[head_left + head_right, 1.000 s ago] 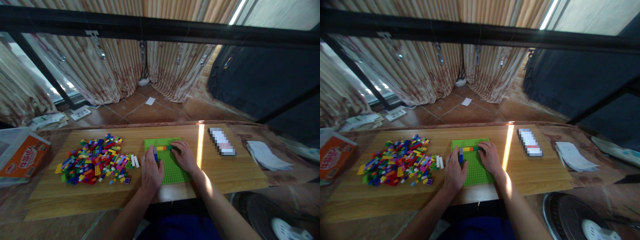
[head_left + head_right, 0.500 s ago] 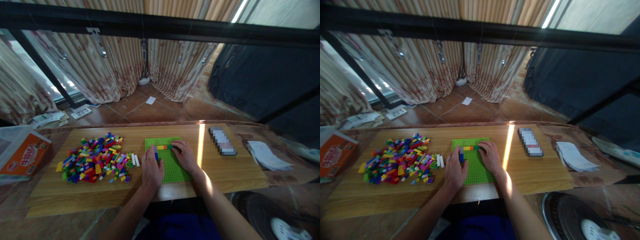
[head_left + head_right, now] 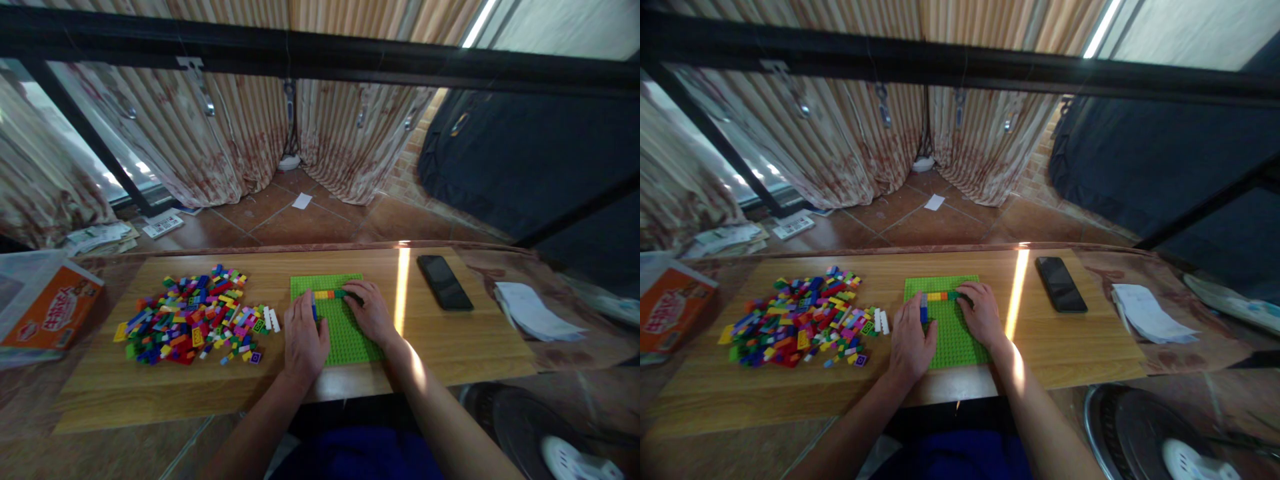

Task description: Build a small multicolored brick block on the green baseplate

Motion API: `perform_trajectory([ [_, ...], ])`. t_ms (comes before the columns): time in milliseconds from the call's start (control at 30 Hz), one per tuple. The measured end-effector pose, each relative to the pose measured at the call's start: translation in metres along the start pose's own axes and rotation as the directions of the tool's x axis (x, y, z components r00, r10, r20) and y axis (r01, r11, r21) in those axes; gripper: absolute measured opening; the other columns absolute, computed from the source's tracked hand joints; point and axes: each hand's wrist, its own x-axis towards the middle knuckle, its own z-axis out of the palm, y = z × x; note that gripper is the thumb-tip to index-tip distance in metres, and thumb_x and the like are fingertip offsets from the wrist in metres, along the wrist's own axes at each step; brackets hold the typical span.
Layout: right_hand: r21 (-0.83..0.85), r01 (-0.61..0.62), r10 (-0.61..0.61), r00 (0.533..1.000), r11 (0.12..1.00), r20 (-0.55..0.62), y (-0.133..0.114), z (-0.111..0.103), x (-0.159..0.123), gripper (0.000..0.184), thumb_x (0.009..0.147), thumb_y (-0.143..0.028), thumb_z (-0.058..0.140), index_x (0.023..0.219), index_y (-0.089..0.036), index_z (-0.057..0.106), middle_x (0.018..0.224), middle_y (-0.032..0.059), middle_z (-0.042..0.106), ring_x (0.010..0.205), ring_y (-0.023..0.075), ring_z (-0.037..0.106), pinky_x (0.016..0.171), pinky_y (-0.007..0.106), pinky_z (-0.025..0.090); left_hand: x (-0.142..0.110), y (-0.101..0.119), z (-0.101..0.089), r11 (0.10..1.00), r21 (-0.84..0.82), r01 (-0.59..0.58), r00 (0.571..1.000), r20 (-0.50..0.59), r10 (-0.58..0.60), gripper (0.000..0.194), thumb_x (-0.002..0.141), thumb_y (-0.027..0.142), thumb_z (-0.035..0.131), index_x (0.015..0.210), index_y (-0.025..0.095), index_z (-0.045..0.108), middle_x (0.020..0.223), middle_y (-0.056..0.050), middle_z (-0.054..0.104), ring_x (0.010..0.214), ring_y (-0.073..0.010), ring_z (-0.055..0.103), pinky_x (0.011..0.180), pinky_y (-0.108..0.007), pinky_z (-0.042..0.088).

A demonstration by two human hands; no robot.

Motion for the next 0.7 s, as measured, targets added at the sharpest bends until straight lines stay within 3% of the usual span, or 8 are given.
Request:
perform_trajectory([
  [700, 0.005, -0.022, 0.022, 1.0, 1.0, 0.019, -0.0013, -0.0009, 0.0005, 0.022, 0.09, -0.027, 0.055, 0.106, -0.027, 0.071, 0.114, 0.0065, 0.067, 0.11, 0.0262, 0.055, 0.098, 0.049, 0.045, 0.0, -0.0011, 0.0002, 1.0, -0.025, 0.008, 1.0, -0.009, -0.008, 0.064, 0.082, 0.014, 0.057, 0.141, 0.012, 0.034, 0.128, -0.018, 0.056, 0.121, -0.0319, 0.051, 0.102, -0.054, 0.044],
])
